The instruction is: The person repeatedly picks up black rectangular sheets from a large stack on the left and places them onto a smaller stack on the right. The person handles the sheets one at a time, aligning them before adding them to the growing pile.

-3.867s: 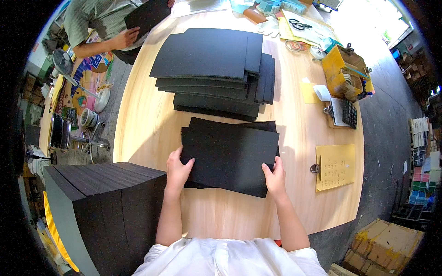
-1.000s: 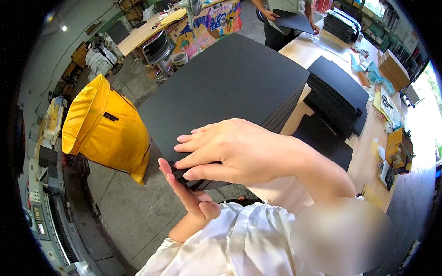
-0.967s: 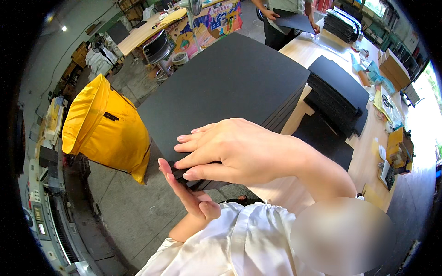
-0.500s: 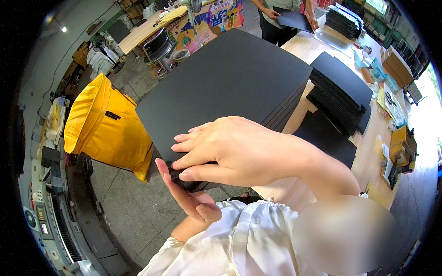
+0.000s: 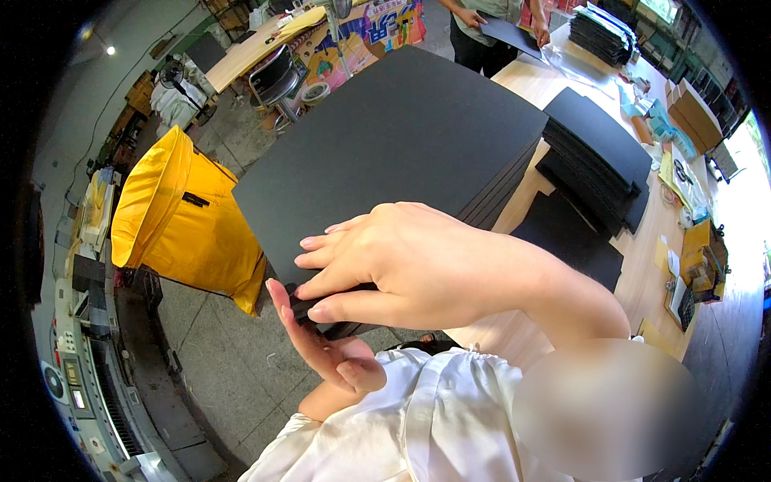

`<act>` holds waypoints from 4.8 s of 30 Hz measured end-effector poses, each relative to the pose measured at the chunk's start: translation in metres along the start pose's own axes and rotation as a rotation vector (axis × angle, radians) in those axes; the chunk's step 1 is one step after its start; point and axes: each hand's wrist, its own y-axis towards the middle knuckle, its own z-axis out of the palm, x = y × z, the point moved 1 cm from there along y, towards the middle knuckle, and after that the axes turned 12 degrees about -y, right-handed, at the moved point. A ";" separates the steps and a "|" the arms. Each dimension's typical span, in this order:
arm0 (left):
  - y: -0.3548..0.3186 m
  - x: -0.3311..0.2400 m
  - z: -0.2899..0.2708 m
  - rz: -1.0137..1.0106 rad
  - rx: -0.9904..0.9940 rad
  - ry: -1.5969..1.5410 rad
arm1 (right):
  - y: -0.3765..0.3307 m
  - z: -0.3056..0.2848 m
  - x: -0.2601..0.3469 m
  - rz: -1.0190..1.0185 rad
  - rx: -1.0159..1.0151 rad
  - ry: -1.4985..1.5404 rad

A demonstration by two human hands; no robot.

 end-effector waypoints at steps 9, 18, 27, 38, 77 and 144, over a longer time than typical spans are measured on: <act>-0.002 0.001 0.002 -0.024 -0.018 -0.027 | 0.000 -0.001 0.000 -0.004 -0.006 0.011; 0.003 0.001 0.008 0.041 -0.076 -0.076 | 0.000 -0.001 -0.001 -0.005 0.003 -0.002; 0.002 -0.001 0.001 0.000 0.017 0.016 | 0.001 -0.001 -0.002 -0.020 -0.002 0.000; 0.001 -0.001 0.004 -0.012 -0.007 0.008 | 0.000 -0.001 -0.002 -0.010 -0.002 0.008; 0.005 -0.004 0.002 -0.005 -0.126 -0.044 | 0.000 0.001 0.001 -0.044 -0.039 -0.059; -0.012 0.001 -0.009 0.005 -0.187 -0.235 | -0.015 -0.004 0.000 -0.099 -0.068 -0.347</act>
